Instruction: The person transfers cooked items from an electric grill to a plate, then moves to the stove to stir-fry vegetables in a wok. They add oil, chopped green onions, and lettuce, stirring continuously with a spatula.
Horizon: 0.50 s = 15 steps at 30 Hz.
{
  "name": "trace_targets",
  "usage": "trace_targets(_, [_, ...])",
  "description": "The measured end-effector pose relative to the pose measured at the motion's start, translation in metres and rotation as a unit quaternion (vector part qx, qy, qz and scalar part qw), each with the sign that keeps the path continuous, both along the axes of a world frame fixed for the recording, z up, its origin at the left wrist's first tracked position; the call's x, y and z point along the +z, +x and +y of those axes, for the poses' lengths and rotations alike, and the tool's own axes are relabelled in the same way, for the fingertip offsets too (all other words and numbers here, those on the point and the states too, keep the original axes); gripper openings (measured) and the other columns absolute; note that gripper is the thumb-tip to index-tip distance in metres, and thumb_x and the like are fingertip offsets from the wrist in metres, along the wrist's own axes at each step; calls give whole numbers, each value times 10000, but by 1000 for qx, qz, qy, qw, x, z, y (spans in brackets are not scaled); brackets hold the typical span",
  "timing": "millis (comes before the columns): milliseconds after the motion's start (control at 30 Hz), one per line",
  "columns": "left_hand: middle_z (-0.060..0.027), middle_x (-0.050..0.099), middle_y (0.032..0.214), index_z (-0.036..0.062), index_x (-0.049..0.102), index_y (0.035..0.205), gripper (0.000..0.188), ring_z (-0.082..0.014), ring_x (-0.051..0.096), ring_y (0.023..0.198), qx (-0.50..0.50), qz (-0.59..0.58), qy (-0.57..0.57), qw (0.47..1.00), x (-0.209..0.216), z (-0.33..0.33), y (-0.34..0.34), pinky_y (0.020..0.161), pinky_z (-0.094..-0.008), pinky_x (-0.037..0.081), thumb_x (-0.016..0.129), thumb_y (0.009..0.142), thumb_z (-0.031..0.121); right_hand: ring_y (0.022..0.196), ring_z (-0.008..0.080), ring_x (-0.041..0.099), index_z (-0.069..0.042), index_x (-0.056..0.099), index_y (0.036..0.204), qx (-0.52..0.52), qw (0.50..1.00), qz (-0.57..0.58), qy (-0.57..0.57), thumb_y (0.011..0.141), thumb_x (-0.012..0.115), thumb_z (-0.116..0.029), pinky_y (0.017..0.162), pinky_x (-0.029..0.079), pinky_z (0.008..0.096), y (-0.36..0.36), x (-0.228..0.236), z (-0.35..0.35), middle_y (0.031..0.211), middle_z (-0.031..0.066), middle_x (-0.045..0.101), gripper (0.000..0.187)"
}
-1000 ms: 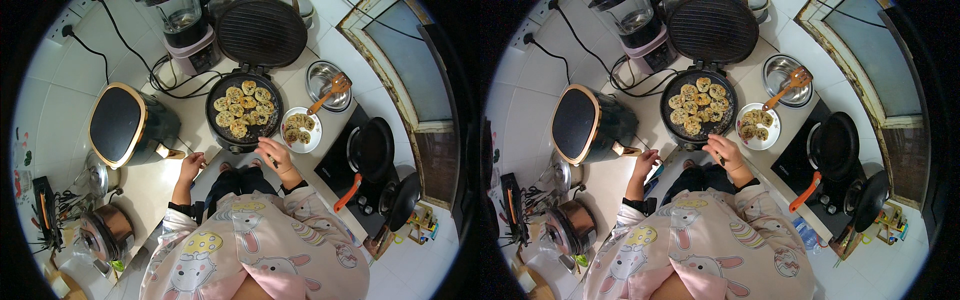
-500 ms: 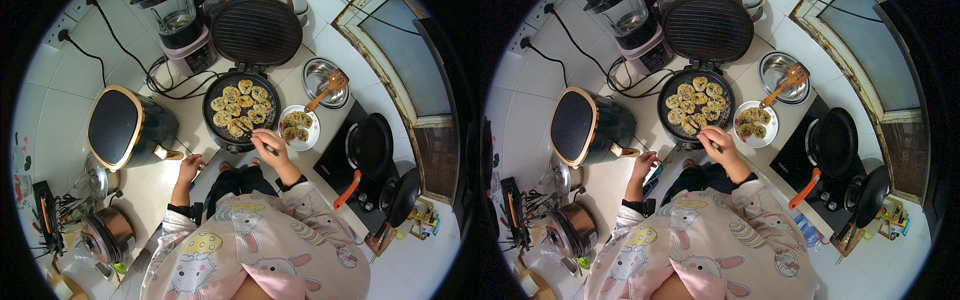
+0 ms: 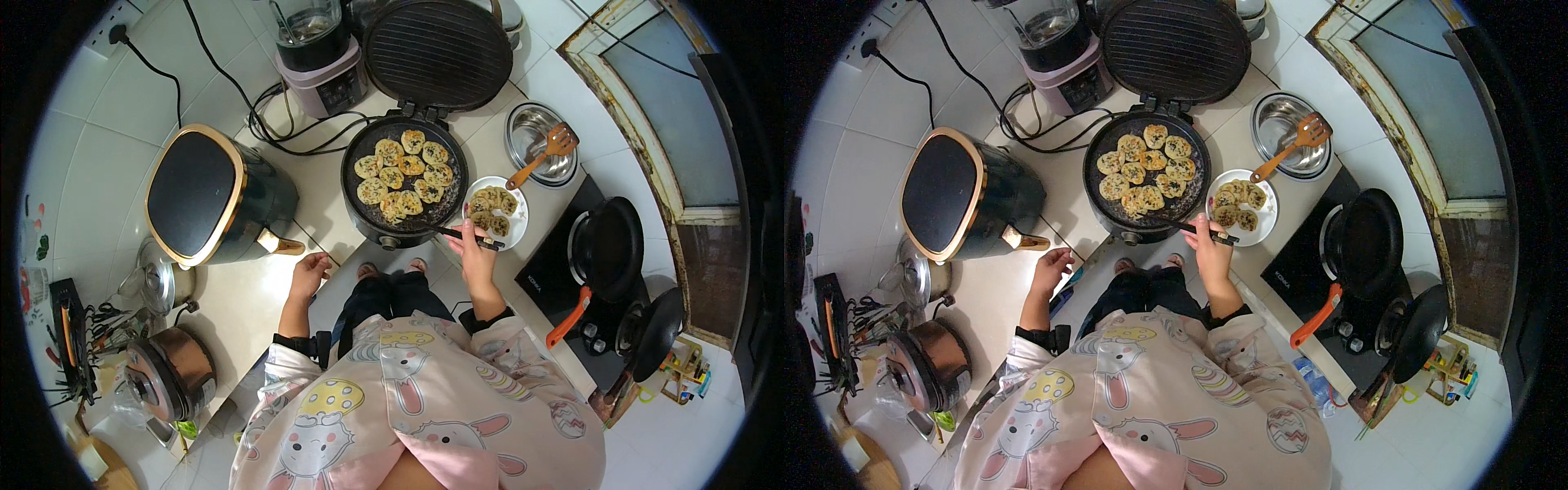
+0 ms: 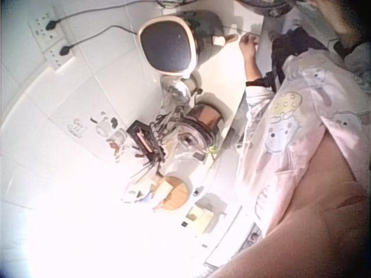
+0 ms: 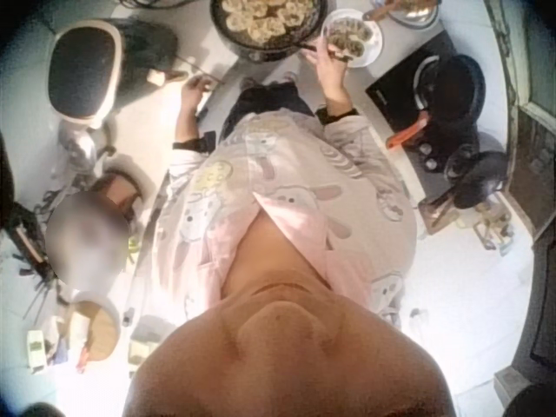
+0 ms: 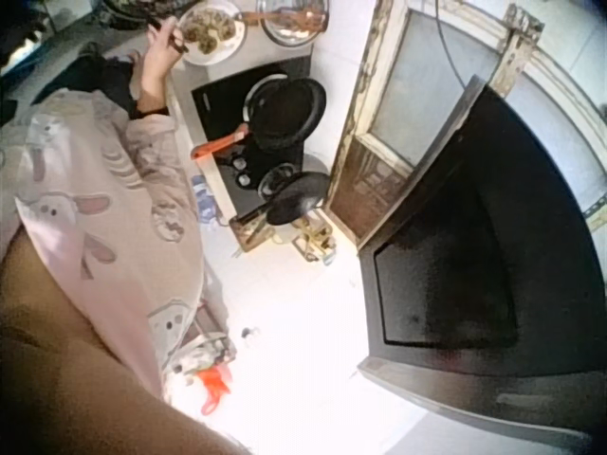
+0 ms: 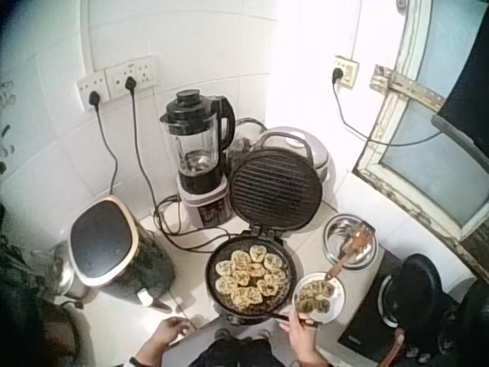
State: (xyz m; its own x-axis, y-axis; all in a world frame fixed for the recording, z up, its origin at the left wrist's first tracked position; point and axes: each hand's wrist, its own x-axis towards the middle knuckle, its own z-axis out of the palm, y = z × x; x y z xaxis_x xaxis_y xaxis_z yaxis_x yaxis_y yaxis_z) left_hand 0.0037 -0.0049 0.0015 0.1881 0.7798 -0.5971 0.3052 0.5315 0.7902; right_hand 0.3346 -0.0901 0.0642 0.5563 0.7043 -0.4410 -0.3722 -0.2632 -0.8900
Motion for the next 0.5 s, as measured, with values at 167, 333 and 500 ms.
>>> trace_targets(167, [-79,644,850,-39,593,1092,246,-130,573,691,-8,1,-2,1000,2,3,4,625,-253,472,560,914,128,889,285,658,26,557,994,-80,991,109,-2,945,535,-362,766,529,374,-14,-18,10,969,155,615,392])
trace_targets(333, [-79,649,864,-44,593,1088,246,-134,602,739,-26,17,1,1000,2,6,6,616,-254,493,568,912,126,866,289,661,44,577,997,-36,995,91,-5,945,539,-335,757,537,375,-24,-7,6,975,151,629,384])
trace_targets(500, [-78,651,853,-32,589,1103,258,-123,581,686,-37,9,8,999,2,9,11,600,-248,468,569,915,143,843,222,659,66,642,906,11,990,-107,96,914,602,-197,732,528,325,-17,11,7,884,108,665,266])
